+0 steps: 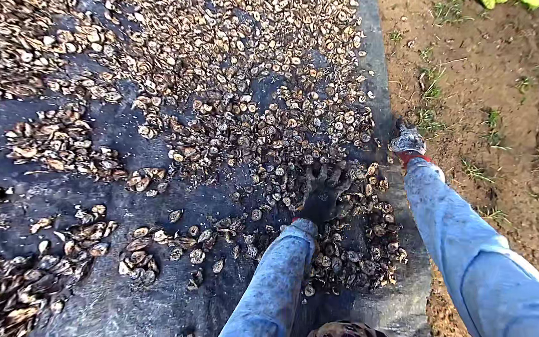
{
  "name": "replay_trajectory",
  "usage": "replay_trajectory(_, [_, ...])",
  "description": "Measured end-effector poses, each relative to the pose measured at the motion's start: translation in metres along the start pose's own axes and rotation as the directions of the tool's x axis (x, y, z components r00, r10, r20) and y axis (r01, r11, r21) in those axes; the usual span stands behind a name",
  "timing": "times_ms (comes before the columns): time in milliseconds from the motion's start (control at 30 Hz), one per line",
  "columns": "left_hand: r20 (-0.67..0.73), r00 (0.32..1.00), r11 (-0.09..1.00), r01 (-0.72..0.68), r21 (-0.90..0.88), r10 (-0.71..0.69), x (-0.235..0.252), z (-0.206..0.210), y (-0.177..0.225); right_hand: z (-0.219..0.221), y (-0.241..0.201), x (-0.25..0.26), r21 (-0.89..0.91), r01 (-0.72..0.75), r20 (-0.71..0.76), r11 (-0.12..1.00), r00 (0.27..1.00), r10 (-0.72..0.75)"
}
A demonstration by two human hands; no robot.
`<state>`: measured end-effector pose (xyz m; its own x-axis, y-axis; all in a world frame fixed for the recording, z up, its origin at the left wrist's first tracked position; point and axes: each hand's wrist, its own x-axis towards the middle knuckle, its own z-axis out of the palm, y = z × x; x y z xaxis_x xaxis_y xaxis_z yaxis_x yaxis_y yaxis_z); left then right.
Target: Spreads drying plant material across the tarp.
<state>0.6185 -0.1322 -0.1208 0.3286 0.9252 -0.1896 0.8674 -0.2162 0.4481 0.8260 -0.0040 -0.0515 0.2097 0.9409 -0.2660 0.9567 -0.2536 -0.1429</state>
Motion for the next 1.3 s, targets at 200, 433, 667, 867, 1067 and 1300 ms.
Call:
replay_trajectory(200, [-0.261, 0.957, 0.975, 0.168, 0.148, -0.125, 0.015, -0.036, -0.098, 0.049, 0.008, -0.038, 0.286, 0.322, -0.208, 0.902, 0.940, -0.269])
replay_trajectory(433, [-0.098, 0.993, 0.998, 0.070, -0.003, -0.070, -0.073, -0.003, -0.031, 0.125, -0.013, -0.053, 0.003, 0.735, -0.169, 0.678, 0.669, -0.724])
replay_trajectory(667, [0.092, 0.971, 0.974, -0.216, -0.063, 0.221, -0.131, 0.020, 0.012, 0.054, 0.011, -0.004, 0.013, 0.321, -0.077, 0.947, 0.945, -0.319])
replay_trajectory(867, [-0.358, 0.930, 0.987, -0.126, -0.100, 0.082, -0.081, 0.003, -0.003, 0.050, 0.025, -0.031, 0.126, 0.401, -0.170, 0.907, 0.910, -0.379])
replay_trajectory(1067, [0.288, 0.956, 0.995, -0.020, -0.100, 0.048, -0.127, -0.004, 0.000, 0.094, 0.054, -0.207, -0.072, 0.518, 0.221, 0.852, 0.842, -0.493])
replay_trajectory(1300, [0.185, 0.983, 0.934, 0.044, -0.354, 0.024, -0.187, -0.022, -0.009, 0.122, 0.034, -0.266, 0.333, 0.544, -0.096, 0.770, 0.832, -0.546])
